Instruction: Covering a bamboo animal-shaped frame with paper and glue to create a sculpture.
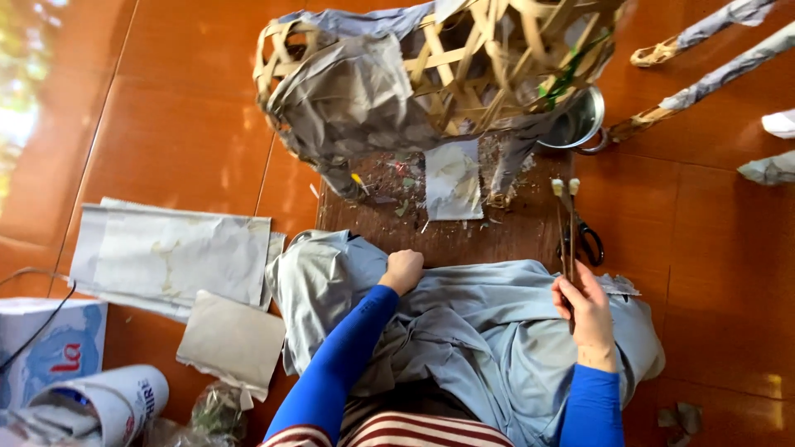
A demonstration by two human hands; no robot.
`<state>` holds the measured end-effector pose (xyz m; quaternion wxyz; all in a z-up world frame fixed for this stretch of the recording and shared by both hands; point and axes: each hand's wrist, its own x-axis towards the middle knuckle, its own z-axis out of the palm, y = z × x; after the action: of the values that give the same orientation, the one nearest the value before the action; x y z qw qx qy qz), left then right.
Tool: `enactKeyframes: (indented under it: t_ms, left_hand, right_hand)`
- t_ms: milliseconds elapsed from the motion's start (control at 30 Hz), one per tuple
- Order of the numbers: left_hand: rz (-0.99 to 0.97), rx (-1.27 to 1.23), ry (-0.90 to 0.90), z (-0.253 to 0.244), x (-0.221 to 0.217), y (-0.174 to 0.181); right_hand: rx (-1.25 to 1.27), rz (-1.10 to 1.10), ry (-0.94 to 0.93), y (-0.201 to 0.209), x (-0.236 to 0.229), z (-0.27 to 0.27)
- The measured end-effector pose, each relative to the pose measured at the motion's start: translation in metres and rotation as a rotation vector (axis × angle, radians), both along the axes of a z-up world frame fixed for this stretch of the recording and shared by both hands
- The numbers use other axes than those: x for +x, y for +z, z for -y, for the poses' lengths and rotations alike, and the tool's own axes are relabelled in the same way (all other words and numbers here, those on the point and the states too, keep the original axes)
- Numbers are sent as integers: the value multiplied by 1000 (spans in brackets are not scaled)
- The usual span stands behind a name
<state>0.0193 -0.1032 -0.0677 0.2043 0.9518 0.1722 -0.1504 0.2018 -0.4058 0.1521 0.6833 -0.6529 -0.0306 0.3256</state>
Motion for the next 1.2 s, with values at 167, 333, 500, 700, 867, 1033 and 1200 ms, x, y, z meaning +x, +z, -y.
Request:
enactKeyframes:
  t_ms: [167,333,500,700,867,1033,1200]
  left_hand:
    - [70,-45,265,-6,20,28]
    - [387,-37,457,-13,62,42]
    - [432,36,566,-22,105,15]
    - [428,-67,823,-11,131,39]
    - [173,-69,788,-12,133,-4]
    - [296,-91,930,-10,131,28]
    - [433,-34,936,-3,126,31]
  right_hand:
    - [-247,80,51,64,45,-44]
    - [-531,754,212,-2,152,-80]
    - [-1175,1055,279,-39,219,-143]
    - [-1369,1401,291,-133,240,-173]
    - [-1091,1123,444,-10,159,-159]
    - [-639,630,296,-52,129,-104]
    - [-372,13,138,-70,103,-68]
